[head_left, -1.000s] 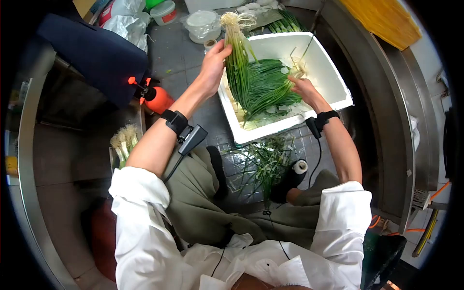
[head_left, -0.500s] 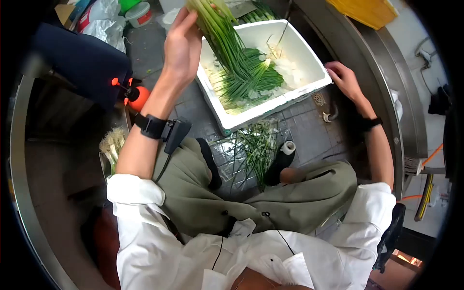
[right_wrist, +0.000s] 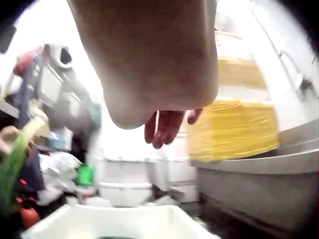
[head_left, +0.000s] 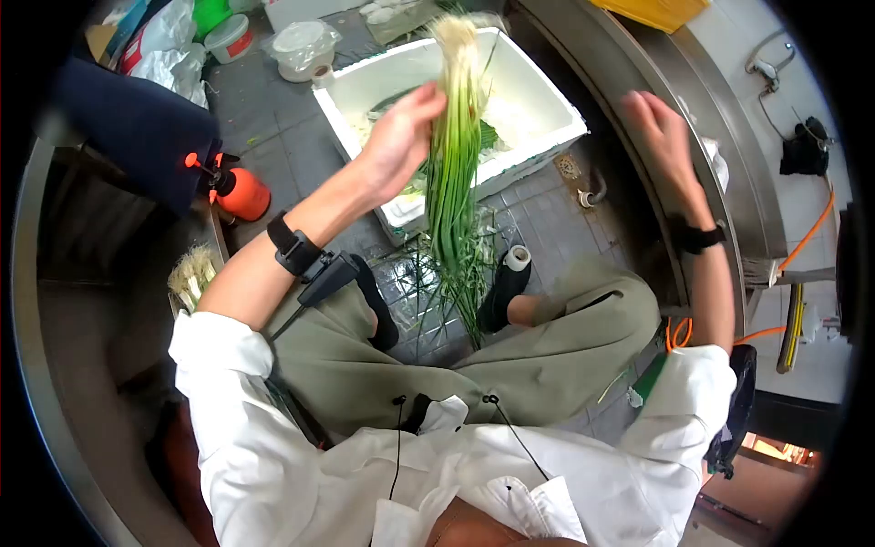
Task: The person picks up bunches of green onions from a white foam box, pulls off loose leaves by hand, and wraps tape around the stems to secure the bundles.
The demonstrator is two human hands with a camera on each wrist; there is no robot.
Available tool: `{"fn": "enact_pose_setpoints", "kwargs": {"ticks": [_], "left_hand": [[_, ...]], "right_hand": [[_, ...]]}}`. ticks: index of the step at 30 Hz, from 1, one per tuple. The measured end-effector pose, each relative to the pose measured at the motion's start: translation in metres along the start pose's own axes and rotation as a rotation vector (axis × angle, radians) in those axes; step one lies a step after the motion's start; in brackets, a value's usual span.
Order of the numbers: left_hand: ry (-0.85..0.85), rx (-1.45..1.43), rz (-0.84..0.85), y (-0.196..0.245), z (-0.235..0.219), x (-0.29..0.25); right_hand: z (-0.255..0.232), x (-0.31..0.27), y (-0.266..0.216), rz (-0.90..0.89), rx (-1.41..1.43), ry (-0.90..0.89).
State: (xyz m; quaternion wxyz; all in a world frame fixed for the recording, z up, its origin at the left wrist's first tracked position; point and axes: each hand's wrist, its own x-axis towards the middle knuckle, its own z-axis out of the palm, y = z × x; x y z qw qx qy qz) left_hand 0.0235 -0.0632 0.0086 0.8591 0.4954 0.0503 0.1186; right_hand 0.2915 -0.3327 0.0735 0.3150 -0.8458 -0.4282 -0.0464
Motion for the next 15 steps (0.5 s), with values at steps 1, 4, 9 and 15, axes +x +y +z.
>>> {"fn": "enact_pose_setpoints", "kwargs": {"ticks": [1, 4, 9, 15], "left_hand": [[0.03, 0.046, -0.052, -0.012, 0.003, -0.001], [-0.024, 0.073, -0.177, -0.049, -0.013, 0.003], [0.045, 0.103, -0.23, -0.059, -0.039, 0.004], [-0.061, 0.089, -0.423, -0.077, -0.049, 0.008]], "right_hand": [[0.033, 0.005, -0.015, 0.004, 0.321, -0.03], [0.101, 0.0, -0.072, -0.088, 0.333, -0.306], [0.162, -0.03, -0.078, 0.012, 0.466, -0.452], [0.182, -0.032, -0.077, -0.002, 0.302, -0.46]]}}
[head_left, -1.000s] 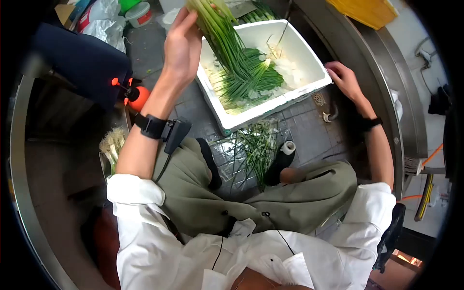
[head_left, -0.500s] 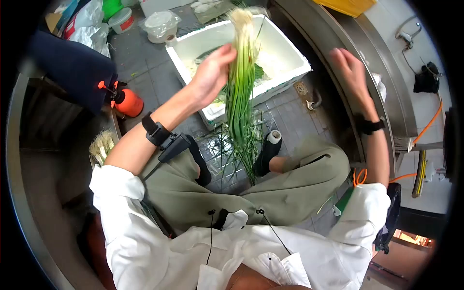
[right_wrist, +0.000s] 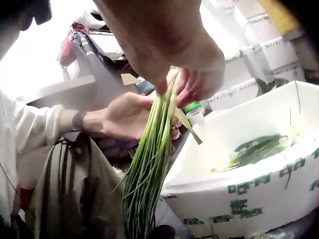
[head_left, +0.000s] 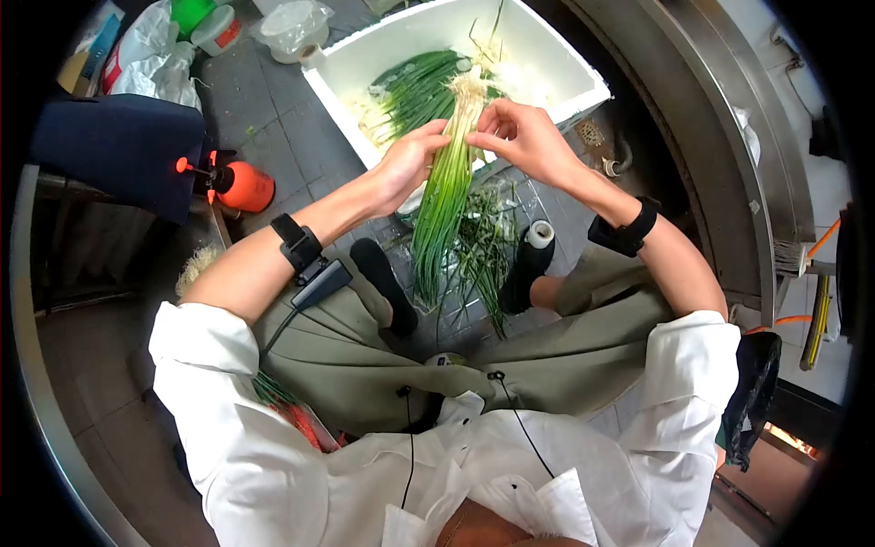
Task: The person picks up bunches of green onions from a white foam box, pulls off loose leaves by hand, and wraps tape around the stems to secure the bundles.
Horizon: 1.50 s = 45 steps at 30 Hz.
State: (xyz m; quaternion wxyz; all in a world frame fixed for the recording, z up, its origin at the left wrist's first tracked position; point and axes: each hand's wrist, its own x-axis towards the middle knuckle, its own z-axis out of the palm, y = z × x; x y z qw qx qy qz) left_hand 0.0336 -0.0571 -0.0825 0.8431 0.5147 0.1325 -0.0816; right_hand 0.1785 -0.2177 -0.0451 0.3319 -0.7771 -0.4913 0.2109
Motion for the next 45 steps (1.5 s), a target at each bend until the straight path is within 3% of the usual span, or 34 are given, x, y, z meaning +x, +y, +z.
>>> {"fn": "enact_pose_setpoints", "kwargs": {"ticks": [3, 6, 8, 10, 12, 14, 16, 17, 22, 24, 34, 37, 38, 40, 41, 45], "left_hand": [[-0.001, 0.007, -0.028, 0.004, 0.003, 0.0], [0.009, 0.008, -0.033, 0.006, 0.004, 0.001], [-0.145, 0.029, -0.042, 0.007, -0.001, 0.003], [-0.12, 0.111, -0.04, 0.01, 0.008, 0.004], [0.056, 0.354, 0.048, 0.01, 0.019, 0.004], [0.044, 0.337, -0.01, 0.011, 0.015, 0.01], [0.011, 0.384, -0.036, 0.012, 0.014, 0.014], [-0.007, 0.392, -0.035, 0.008, 0.011, 0.015], [-0.031, 0.381, -0.097, 0.014, 0.019, 0.011], [-0.07, 0.363, -0.129, 0.017, 0.018, 0.011], [-0.081, 0.293, -0.136, 0.018, 0.019, 0.012], [-0.131, 0.472, -0.276, 0.017, 0.019, 0.002], [-0.126, 0.463, -0.271, 0.017, 0.02, -0.001], [-0.07, 0.407, -0.218, 0.018, 0.018, -0.006], [-0.102, 0.406, -0.181, 0.014, 0.008, -0.001], [-0.051, 0.319, -0.084, 0.014, -0.004, 0.002]], "right_hand": [[0.001, 0.002, 0.008, 0.043, 0.148, 0.015], [-0.005, -0.004, 0.001, 0.008, 0.025, 0.05], [-0.005, -0.007, 0.004, 0.008, 0.046, 0.061], [-0.005, -0.01, 0.01, 0.011, 0.063, 0.075], [-0.005, -0.006, 0.02, 0.03, 0.258, 0.061], [-0.011, -0.007, 0.026, 0.006, 0.312, 0.037], [-0.021, -0.008, 0.02, -0.078, 0.037, 0.129], [-0.022, -0.01, 0.02, -0.208, -0.133, 0.193], [-0.034, -0.016, 0.012, -0.252, -0.347, 0.297], [-0.036, -0.014, 0.014, -0.384, -0.523, 0.376], [-0.047, -0.005, 0.01, -0.255, -0.608, 0.364], [-0.078, 0.005, 0.032, -0.109, -0.681, 0.477], [-0.087, 0.002, 0.035, 0.016, -0.61, 0.372], [-0.075, -0.009, 0.055, 0.012, -0.405, 0.215], [-0.066, -0.014, 0.063, 0.16, -0.144, 0.069], [-0.019, -0.023, 0.056, 0.216, 0.042, -0.162]]}}
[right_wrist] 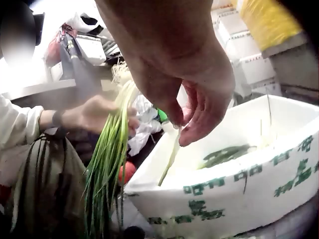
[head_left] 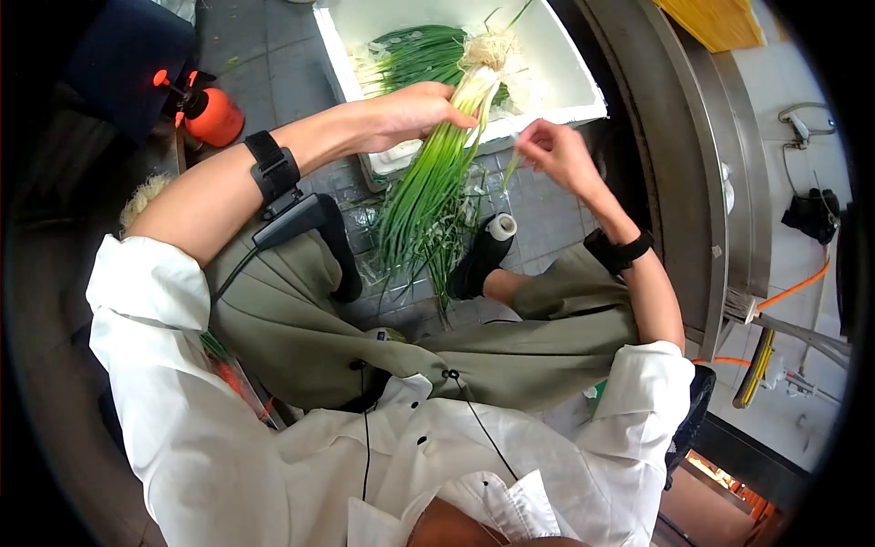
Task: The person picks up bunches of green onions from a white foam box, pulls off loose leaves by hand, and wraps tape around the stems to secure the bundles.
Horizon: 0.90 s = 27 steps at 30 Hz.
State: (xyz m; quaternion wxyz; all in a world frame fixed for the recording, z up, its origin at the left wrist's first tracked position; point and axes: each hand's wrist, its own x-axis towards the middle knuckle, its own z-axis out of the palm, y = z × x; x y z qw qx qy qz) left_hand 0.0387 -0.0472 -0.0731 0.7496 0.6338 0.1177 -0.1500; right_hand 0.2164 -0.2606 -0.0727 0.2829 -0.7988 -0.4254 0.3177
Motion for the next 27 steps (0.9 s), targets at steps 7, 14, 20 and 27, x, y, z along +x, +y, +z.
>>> {"fn": "enact_pose_setpoints", "kwargs": {"ticks": [7, 14, 20, 27], "left_hand": [[-0.005, 0.037, -0.028, -0.002, 0.003, -0.005], [0.056, 0.142, -0.051, -0.01, 0.007, -0.001], [0.085, 0.141, -0.029, -0.01, 0.011, -0.001], [0.074, 0.035, -0.005, -0.008, 0.018, 0.008]], "right_hand": [[0.012, -0.009, -0.045, -0.279, -0.318, 0.183], [0.015, -0.002, -0.05, -0.322, -0.287, 0.298], [0.016, -0.006, -0.059, -0.351, -0.386, 0.407], [0.008, 0.003, -0.049, -0.422, -0.444, 0.563]]}}
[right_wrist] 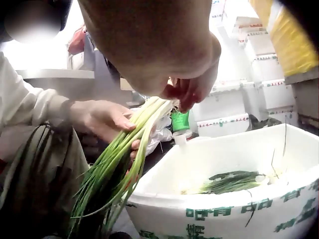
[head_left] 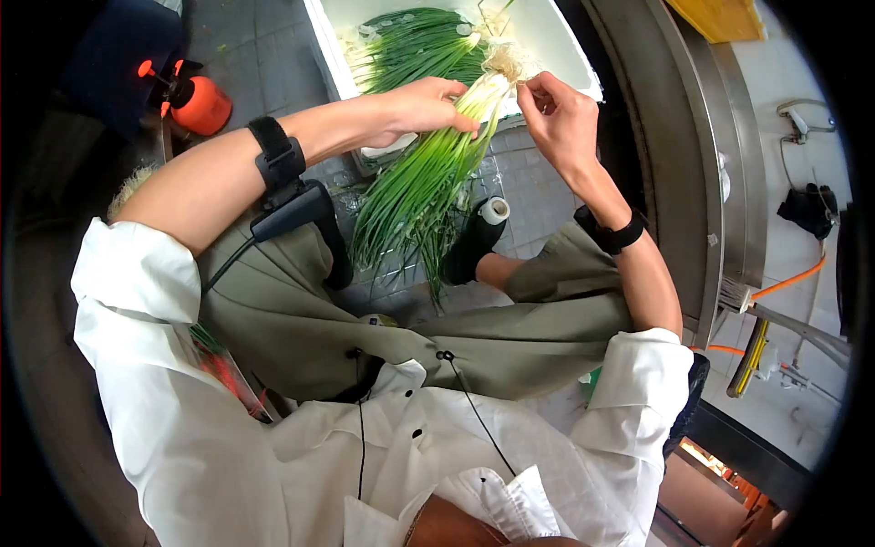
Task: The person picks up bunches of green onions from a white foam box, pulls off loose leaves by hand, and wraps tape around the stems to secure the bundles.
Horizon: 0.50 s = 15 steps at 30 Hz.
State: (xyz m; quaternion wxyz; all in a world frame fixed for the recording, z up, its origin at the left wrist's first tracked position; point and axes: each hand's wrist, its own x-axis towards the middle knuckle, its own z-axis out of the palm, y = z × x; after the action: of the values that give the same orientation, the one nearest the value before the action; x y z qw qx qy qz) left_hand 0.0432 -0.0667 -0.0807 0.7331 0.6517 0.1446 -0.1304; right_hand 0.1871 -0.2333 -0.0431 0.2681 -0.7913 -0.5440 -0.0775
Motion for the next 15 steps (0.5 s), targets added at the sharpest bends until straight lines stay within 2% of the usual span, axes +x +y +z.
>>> {"fn": "enact_pose_setpoints", "kwargs": {"ticks": [1, 4, 8, 10, 12, 14, 15], "left_hand": [[0.001, -0.006, 0.006, 0.0, 0.0, 0.002], [-0.027, -0.058, -0.001, 0.008, 0.002, -0.004], [-0.067, -0.049, -0.067, 0.015, 0.0, -0.01], [-0.09, 0.107, -0.151, 0.001, 0.002, -0.005], [-0.064, 0.089, -0.106, -0.001, 0.001, -0.01], [-0.148, 0.006, -0.067, 0.005, -0.006, -0.018], [-0.117, 0.03, -0.04, 0.006, -0.009, -0.019]], "right_hand": [[0.0, 0.001, -0.002, 0.075, 0.04, -0.003], [-0.001, 0.001, -0.002, 0.146, 0.075, -0.007], [-0.003, 0.009, 0.01, 0.144, -0.012, 0.041], [-0.017, 0.02, 0.035, 0.383, 0.18, 0.078], [-0.025, 0.017, 0.057, 0.431, 0.312, -0.089], [-0.021, 0.003, 0.054, 0.434, 0.297, -0.412], [-0.012, -0.008, 0.058, 0.423, 0.259, -0.574]]}}
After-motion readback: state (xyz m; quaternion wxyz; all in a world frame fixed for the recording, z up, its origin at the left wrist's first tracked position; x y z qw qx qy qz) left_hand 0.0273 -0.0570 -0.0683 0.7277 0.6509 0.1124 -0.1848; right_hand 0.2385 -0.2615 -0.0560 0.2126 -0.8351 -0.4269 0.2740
